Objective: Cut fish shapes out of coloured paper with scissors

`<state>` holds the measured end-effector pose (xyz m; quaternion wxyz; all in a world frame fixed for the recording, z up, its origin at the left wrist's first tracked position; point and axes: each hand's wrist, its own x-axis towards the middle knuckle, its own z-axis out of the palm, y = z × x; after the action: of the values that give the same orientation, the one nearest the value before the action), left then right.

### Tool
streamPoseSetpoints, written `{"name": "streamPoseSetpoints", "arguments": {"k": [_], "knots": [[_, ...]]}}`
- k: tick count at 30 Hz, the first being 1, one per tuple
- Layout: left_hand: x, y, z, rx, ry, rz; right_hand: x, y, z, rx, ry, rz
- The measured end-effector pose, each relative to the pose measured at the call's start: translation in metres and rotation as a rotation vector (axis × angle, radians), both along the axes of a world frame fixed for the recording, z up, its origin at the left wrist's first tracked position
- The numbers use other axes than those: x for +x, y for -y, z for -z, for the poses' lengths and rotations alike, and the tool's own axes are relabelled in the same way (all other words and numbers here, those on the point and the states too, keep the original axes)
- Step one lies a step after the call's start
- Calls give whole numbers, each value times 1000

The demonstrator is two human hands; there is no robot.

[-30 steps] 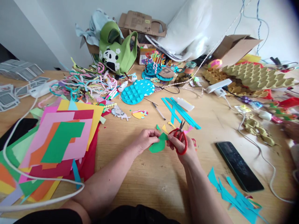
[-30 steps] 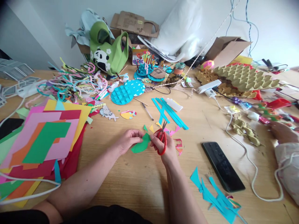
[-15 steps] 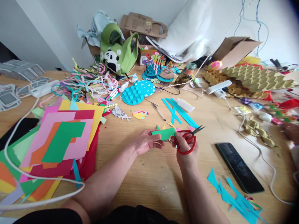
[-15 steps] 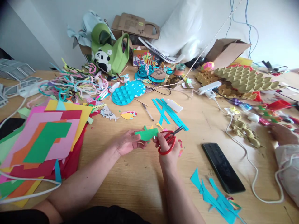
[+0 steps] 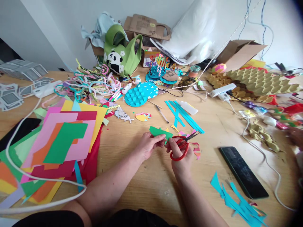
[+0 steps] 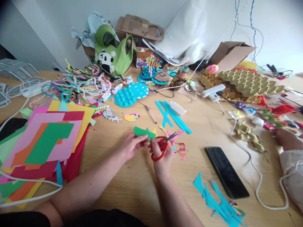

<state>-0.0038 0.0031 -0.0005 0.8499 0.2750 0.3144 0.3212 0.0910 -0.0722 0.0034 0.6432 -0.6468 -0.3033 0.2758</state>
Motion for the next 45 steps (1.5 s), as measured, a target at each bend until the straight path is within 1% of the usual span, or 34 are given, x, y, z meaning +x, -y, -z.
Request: {"name": "streamPoseSetpoints", "arguments": {"k": [3,5,9,13,15,17,25,32,45], "knots": [[-1,-1,0,17,-10,17,0,0,-3,-27,26,-25],[-2,-3,0,31,-40,-15,3,0,-4,-47,34,-77],[-6,-10,-1,24,-78,-132,9,1,-3,-136,4,-284],[-8,-15,-2,2,-78,-227,8,1,-2,-256,-34,-498],[-7,-15,-2,-13,-69,-254,5,1,-2,-322,-54,-567],[-6,-14,-1,-31,-60,-266,3,1,-2,-366,-67,-604],[-2,-8,2,-107,-26,-299,2,1,6,-359,-64,-585],[0,-5,-1,-134,-41,-331,4,2,10,-354,-66,-577],[2,-2,-4,-156,-35,-367,5,0,10,-385,-52,-553]]}}
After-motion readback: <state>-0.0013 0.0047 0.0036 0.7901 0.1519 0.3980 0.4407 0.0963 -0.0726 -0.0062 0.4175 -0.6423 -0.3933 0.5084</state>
